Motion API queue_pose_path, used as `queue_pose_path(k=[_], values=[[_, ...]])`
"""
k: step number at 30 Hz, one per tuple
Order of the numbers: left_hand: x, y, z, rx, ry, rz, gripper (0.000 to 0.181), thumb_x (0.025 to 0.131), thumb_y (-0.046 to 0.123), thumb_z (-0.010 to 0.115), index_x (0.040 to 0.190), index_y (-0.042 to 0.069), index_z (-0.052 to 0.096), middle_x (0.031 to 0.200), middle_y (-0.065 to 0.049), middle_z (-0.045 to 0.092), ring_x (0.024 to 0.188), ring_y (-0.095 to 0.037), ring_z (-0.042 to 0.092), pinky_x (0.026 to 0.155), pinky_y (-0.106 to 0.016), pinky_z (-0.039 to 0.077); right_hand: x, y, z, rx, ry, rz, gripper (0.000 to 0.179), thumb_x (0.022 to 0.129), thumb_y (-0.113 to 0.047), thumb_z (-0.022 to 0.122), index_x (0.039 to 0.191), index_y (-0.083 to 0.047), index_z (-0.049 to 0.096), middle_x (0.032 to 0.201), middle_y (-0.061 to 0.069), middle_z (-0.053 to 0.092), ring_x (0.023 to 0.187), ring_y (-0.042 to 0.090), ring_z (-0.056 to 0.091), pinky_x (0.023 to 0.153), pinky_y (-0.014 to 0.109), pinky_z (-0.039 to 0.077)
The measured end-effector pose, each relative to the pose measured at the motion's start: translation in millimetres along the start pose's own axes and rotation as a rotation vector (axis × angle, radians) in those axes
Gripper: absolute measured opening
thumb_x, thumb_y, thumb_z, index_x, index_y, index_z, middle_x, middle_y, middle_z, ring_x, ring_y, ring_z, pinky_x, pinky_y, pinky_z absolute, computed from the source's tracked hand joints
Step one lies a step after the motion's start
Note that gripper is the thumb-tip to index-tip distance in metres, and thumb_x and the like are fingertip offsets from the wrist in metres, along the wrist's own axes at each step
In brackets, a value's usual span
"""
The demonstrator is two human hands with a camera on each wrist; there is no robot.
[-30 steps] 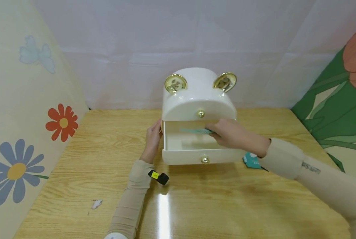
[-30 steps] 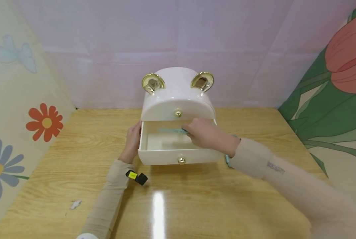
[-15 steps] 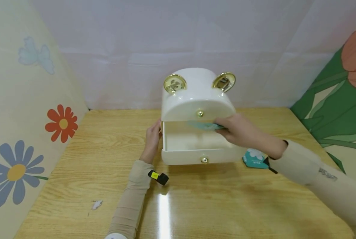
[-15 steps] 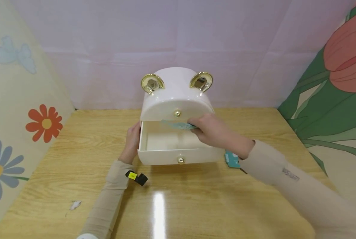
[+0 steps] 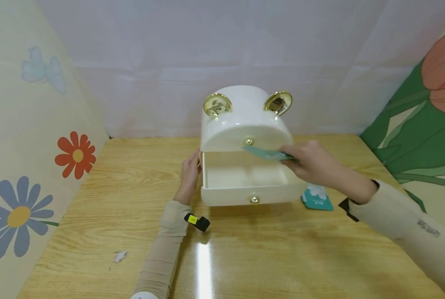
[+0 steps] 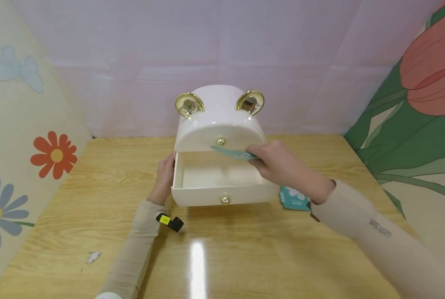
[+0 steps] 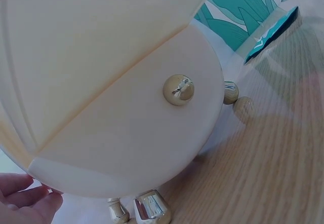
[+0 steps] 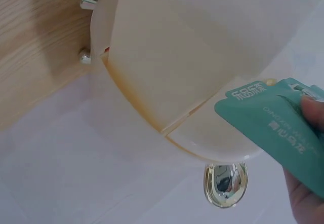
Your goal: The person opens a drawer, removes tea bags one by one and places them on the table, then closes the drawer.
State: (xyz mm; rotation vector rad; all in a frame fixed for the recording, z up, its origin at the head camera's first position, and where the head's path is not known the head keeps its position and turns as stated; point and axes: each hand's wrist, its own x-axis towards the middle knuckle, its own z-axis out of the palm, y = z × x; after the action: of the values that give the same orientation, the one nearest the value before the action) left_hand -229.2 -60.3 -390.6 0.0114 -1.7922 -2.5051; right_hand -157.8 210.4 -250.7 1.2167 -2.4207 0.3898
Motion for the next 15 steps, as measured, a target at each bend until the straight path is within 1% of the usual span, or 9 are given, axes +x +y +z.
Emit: queue_pose_path(k=[3,6,8,9,10,11,12,13,15], values=[[-0.5,0.5,-0.2,-0.001,0.002,-0.004,0.039,0.097,0.024,0.045,0.121,-0.005,0.054,0.127,-0.014,0.052,0.119,-0.022,0.047,0.099,-0.032,0.040,-5.3,1,-4,-0.008,0.016,-0.004,0.024,0.066,0.010,0.072,0.085,-0.002,0.061,0.057,-0.004,0.053,0.045,-0.001,0.031,0.039,0.017,0.028],[-0.1,-0.2,-0.2,-0.006,0.010,-0.005,0.038,0.096,0.022,0.045,0.121,-0.005,0.054,0.127,-0.015,0.052,0.118,-0.022,0.047,0.098,-0.031,0.041,-11.5,3,-9,-0.022,0.031,-0.002,0.024,0.067,0.010,0.072,0.086,-0.001,0.061,0.059,-0.001,0.055,0.044,-0.002,0.034,0.038,0.017,0.029],[0.4,-0.9,-0.3,-0.011,0.013,-0.005,0.038,0.097,0.021,0.045,0.122,-0.005,0.053,0.128,-0.015,0.052,0.119,-0.022,0.047,0.098,-0.030,0.041,-15.9,5,-12,-0.025,0.043,-0.001,0.017,0.072,0.006,0.070,0.086,-0.001,0.061,0.060,0.000,0.057,0.044,-0.002,0.034,0.038,0.017,0.030],[0.5,-1.2,-0.2,-0.012,0.014,-0.003,0.037,0.097,0.020,0.044,0.123,-0.005,0.052,0.128,-0.015,0.051,0.119,-0.022,0.046,0.098,-0.030,0.041,-18.2,6,-13,-0.027,0.050,-0.002,0.009,0.079,0.000,0.067,0.085,-0.001,0.061,0.061,0.000,0.057,0.044,-0.002,0.034,0.037,0.017,0.030],[0.6,-1.5,-0.2,-0.010,0.013,-0.001,0.037,0.097,0.019,0.044,0.124,-0.005,0.052,0.129,-0.015,0.051,0.120,-0.022,0.046,0.098,-0.030,0.041,-20.2,7,-13,-0.028,0.056,-0.005,0.007,0.085,-0.007,0.063,0.085,-0.001,0.061,0.061,0.001,0.057,0.044,-0.002,0.034,0.037,0.017,0.030],[0.7,-1.7,-0.2,-0.008,0.011,0.003,0.037,0.097,0.018,0.043,0.124,-0.005,0.051,0.130,-0.015,0.050,0.120,-0.022,0.045,0.098,-0.030,0.040,-22.0,8,-14,-0.029,0.061,-0.005,0.017,0.091,-0.016,0.057,0.084,-0.001,0.060,0.061,0.000,0.058,0.044,-0.003,0.034,0.037,0.016,0.030],[0.8,-1.8,-0.1,-0.009,0.008,0.006,0.037,0.097,0.018,0.042,0.125,-0.005,0.050,0.131,-0.015,0.049,0.121,-0.023,0.045,0.099,-0.031,0.040,-24.0,9,-14,-0.033,0.065,-0.006,0.028,0.094,-0.025,0.050,0.083,-0.001,0.060,0.060,0.000,0.057,0.043,-0.003,0.033,0.037,0.016,0.029],[0.8,-1.8,0.0,-0.009,0.005,0.009,0.037,0.097,0.017,0.042,0.126,-0.005,0.050,0.131,-0.015,0.049,0.122,-0.023,0.044,0.099,-0.031,0.040,-25.8,10,-15,-0.037,0.069,-0.002,0.039,0.096,-0.033,0.043,0.082,-0.001,0.061,0.060,0.000,0.057,0.044,-0.003,0.033,0.036,0.016,0.029],[0.6,-1.8,0.4,-0.011,0.003,0.013,0.037,0.097,0.017,0.041,0.126,-0.006,0.049,0.132,-0.016,0.048,0.122,-0.024,0.044,0.100,-0.033,0.039,-29.2,12,-16,-0.048,0.079,0.007,0.054,0.095,-0.045,0.031,0.081,-0.002,0.061,0.059,-0.002,0.056,0.044,-0.004,0.032,0.036,0.016,0.028]])
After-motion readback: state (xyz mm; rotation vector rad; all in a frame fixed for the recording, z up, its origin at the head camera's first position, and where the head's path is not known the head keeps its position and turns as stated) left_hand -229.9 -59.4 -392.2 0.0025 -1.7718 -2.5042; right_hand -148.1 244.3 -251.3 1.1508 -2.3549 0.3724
